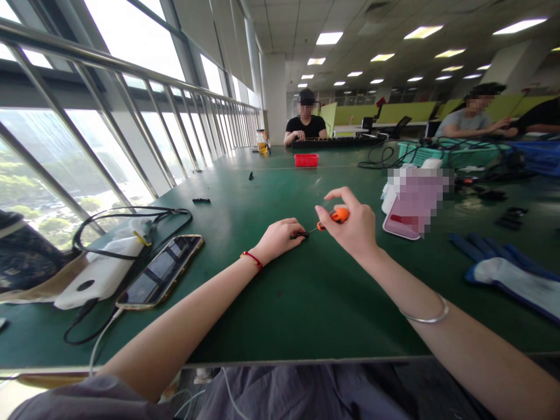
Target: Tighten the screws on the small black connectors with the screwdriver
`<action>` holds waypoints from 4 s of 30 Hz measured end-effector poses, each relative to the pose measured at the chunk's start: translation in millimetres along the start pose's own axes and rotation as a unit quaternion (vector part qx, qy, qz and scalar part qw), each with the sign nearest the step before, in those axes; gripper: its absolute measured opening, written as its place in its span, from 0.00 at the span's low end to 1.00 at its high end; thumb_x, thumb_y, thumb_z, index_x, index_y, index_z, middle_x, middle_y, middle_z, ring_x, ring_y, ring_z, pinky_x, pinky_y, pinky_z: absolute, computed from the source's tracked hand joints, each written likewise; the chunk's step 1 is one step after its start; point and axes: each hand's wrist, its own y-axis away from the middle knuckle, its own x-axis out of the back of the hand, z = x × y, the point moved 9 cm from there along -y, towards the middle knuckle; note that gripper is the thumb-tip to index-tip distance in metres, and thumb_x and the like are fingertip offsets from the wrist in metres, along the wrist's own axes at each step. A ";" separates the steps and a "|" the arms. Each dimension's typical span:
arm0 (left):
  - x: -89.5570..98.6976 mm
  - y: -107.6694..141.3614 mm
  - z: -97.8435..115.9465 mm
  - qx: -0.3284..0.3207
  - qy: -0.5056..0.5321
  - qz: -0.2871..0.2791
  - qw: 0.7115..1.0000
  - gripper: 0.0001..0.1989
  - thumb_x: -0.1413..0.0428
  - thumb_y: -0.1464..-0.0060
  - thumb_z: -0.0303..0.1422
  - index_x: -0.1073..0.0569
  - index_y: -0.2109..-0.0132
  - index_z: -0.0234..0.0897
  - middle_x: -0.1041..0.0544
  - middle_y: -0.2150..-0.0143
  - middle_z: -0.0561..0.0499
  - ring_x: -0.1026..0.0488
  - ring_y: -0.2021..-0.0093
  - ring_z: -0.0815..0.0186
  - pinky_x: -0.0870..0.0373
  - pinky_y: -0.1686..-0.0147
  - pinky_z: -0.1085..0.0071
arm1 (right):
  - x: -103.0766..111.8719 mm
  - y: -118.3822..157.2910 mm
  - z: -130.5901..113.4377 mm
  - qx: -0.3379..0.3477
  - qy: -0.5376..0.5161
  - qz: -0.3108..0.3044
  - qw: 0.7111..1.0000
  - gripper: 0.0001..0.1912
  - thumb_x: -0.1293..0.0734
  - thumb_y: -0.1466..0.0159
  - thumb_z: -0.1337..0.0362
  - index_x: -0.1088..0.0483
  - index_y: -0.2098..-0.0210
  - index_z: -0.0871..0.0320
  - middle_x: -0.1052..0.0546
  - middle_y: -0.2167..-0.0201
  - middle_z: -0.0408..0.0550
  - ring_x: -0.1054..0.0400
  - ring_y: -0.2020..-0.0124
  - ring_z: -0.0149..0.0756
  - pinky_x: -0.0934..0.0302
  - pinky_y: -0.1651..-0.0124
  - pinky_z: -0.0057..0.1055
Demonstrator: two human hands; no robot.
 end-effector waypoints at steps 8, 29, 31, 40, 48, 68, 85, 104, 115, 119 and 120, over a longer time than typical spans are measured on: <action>-0.1 0.0 1.3 -0.008 0.004 0.005 1.000 0.10 0.49 0.46 0.32 0.25 0.60 0.38 0.27 0.64 0.51 0.29 0.65 0.68 0.33 0.63 0.74 | 0.1 0.7 -0.8 0.017 -0.025 0.014 0.999 0.18 0.37 0.47 0.57 0.39 0.58 0.55 0.30 0.75 0.41 0.37 0.77 0.32 0.47 0.75 0.27; -10.5 1.3 -41.5 0.111 0.138 0.013 0.984 0.10 0.43 0.54 0.36 0.23 0.65 0.36 0.26 0.66 0.50 0.28 0.66 0.67 0.30 0.63 0.71 | -9.6 -1.8 17.8 -0.047 -0.047 -0.022 0.998 0.11 0.40 0.43 0.55 0.37 0.75 0.55 0.30 0.80 0.42 0.36 0.78 0.33 0.46 0.73 0.28; -11.2 2.7 -47.0 0.128 0.166 0.022 0.978 0.10 0.43 0.54 0.36 0.24 0.66 0.35 0.25 0.66 0.50 0.28 0.67 0.67 0.30 0.63 0.71 | -9.5 -2.7 20.7 -0.059 -0.049 -0.023 0.997 0.11 0.40 0.43 0.55 0.37 0.76 0.55 0.31 0.81 0.42 0.37 0.78 0.33 0.46 0.73 0.28; -1.0 3.5 -44.2 0.127 0.161 0.061 0.977 0.09 0.45 0.53 0.34 0.23 0.66 0.36 0.22 0.67 0.51 0.26 0.66 0.66 0.30 0.62 0.71 | -5.8 -5.6 44.3 -0.124 -0.104 0.022 0.987 0.06 0.36 0.49 0.61 0.39 0.73 0.54 0.33 0.77 0.40 0.38 0.76 0.33 0.44 0.72 0.29; -0.7 4.3 -49.4 0.132 0.154 0.064 0.977 0.09 0.45 0.54 0.34 0.23 0.66 0.35 0.22 0.68 0.51 0.26 0.66 0.66 0.30 0.61 0.71 | -8.8 -5.6 53.3 -0.133 -0.100 0.024 0.986 0.10 0.39 0.44 0.54 0.40 0.74 0.54 0.36 0.80 0.39 0.40 0.77 0.32 0.46 0.72 0.29; -0.4 3.8 -50.2 0.146 0.147 0.065 0.976 0.08 0.44 0.56 0.33 0.24 0.68 0.35 0.22 0.69 0.51 0.26 0.67 0.66 0.30 0.63 0.72 | -7.2 -5.7 52.8 -0.148 -0.066 0.006 0.987 0.13 0.39 0.44 0.51 0.36 0.72 0.55 0.35 0.81 0.40 0.38 0.77 0.34 0.48 0.73 0.28; -1.4 3.8 -52.3 0.136 0.144 0.071 0.978 0.08 0.44 0.56 0.33 0.24 0.68 0.35 0.22 0.69 0.51 0.26 0.67 0.66 0.30 0.64 0.72 | -10.5 -5.1 41.8 -0.124 -0.132 -0.008 0.983 0.17 0.35 0.49 0.60 0.37 0.60 0.54 0.34 0.78 0.38 0.39 0.78 0.31 0.46 0.73 0.28; -1.9 3.5 -51.2 0.134 0.144 0.071 0.978 0.07 0.44 0.56 0.32 0.24 0.68 0.35 0.22 0.69 0.51 0.26 0.68 0.66 0.30 0.64 0.72 | -6.4 -4.1 29.7 -0.098 -0.113 0.003 0.989 0.10 0.39 0.45 0.61 0.39 0.81 0.56 0.35 0.83 0.41 0.41 0.78 0.31 0.48 0.71 0.28; 0.4 3.4 -47.1 0.129 0.142 0.070 0.979 0.07 0.44 0.57 0.31 0.24 0.68 0.36 0.22 0.69 0.51 0.26 0.67 0.66 0.30 0.65 0.73 | -15.6 -1.8 19.2 -0.052 -0.171 -0.027 0.984 0.09 0.39 0.45 0.63 0.39 0.80 0.56 0.35 0.82 0.40 0.42 0.78 0.30 0.47 0.71 0.27; 1.0 3.6 -46.3 0.129 0.138 0.068 0.980 0.08 0.44 0.56 0.32 0.23 0.68 0.36 0.22 0.69 0.51 0.26 0.67 0.66 0.30 0.65 0.73 | -18.3 -1.3 22.0 -0.058 -0.165 -0.034 0.984 0.09 0.39 0.45 0.62 0.39 0.80 0.56 0.35 0.82 0.40 0.41 0.77 0.30 0.46 0.71 0.28; 1.0 3.6 -46.3 0.130 0.137 0.067 0.980 0.07 0.44 0.56 0.32 0.23 0.68 0.36 0.22 0.69 0.51 0.26 0.67 0.66 0.30 0.65 0.73 | -18.4 -1.4 22.1 -0.058 -0.164 -0.035 0.984 0.09 0.39 0.45 0.62 0.39 0.80 0.56 0.35 0.82 0.40 0.41 0.77 0.30 0.46 0.71 0.28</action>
